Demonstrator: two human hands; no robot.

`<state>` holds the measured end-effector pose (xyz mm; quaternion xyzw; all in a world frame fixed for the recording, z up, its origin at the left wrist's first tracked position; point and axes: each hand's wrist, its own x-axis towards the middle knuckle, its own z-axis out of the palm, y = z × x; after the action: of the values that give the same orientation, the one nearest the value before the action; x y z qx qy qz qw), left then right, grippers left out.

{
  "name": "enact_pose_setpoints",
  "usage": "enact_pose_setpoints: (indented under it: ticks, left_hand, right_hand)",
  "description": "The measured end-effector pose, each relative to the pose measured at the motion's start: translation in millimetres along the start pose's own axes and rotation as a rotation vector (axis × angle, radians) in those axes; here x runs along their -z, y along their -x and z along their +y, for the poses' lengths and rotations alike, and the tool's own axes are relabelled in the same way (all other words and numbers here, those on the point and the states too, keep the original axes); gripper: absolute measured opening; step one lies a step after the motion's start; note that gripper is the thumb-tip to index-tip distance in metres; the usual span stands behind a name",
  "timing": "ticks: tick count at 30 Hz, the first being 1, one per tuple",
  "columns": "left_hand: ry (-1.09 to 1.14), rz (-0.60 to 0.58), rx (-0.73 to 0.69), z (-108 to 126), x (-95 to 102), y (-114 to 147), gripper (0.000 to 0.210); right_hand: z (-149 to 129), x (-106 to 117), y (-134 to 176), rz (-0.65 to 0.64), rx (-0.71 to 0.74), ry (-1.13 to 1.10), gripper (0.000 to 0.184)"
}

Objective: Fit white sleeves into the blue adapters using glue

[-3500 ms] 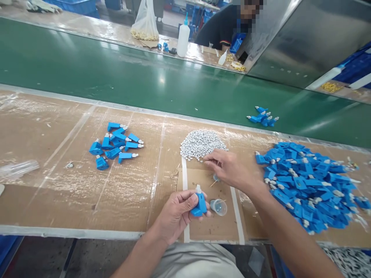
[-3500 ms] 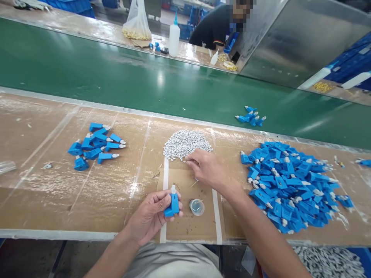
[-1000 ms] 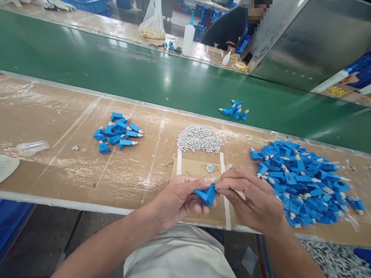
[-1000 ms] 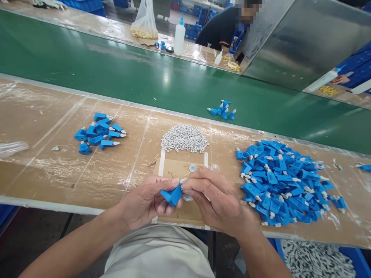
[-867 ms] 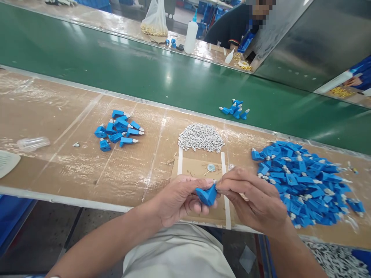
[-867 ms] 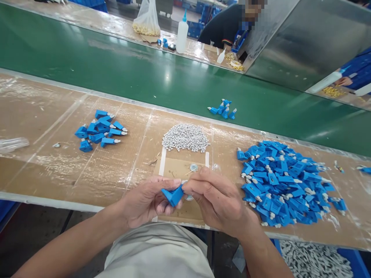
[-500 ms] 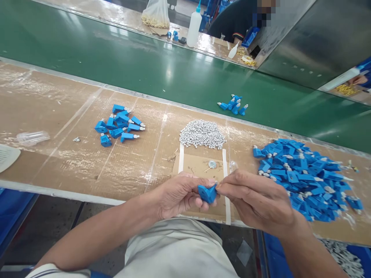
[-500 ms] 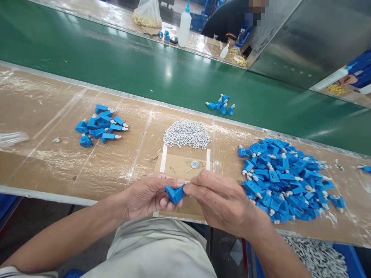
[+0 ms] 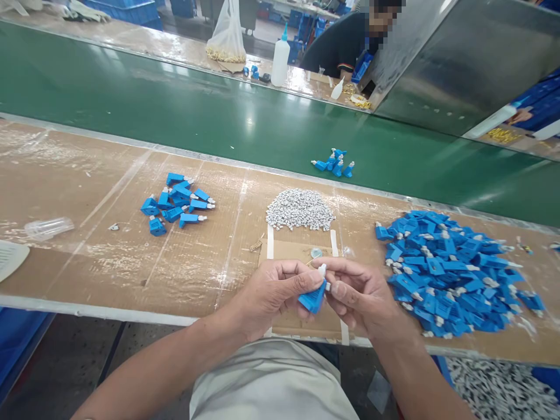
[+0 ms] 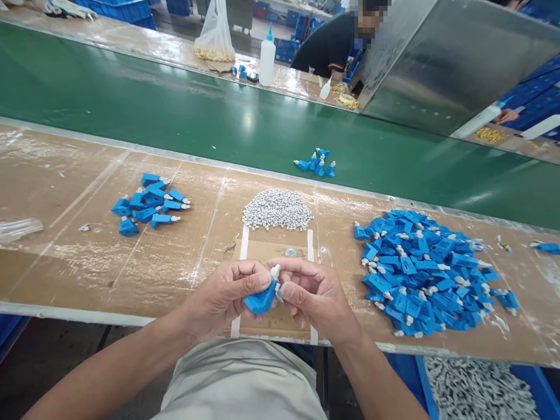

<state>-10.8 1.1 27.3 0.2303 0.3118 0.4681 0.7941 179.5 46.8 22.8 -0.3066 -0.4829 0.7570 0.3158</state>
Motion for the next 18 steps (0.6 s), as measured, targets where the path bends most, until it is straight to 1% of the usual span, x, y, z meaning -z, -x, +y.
enact_pose_setpoints:
  ticks: [3, 7, 10, 13, 16, 18]
  left_hand:
    - [-0.038, 0.018, -0.038, -2, -0.8, 1, 0.036]
    - [-0.118, 0.044, -0.098, -2, -2.9, 2, 0.036]
    - [-0.177, 0.05, -0.129, -2, -2.9, 3, 0.037]
    - [-0.203, 0.056, -0.155, -2, 0.0, 3, 0.035]
    - [-0.135, 0.029, -0.148, -3, 5.7, 2, 0.033]
    - [0.002, -0.017, -0.079, -4, 10.9, 2, 0.034]
  right_hand:
    - [2, -3, -2, 0.015, -0.031, -0.043, 0.028]
    - [3, -6, -2, 0.018, 0.004, -0.07, 0.025]
    - [6, -8, -3, 0.001, -0.005, -0.116, 0.025]
    - [11, -9, -7, 0.013, -0.027, -0.143, 0.026]
    - [14, -9, -10, 0.041, -0.034, -0.158, 0.03]
    - [13, -9, -12, 0.066, -0.04, -0.174, 0.036]
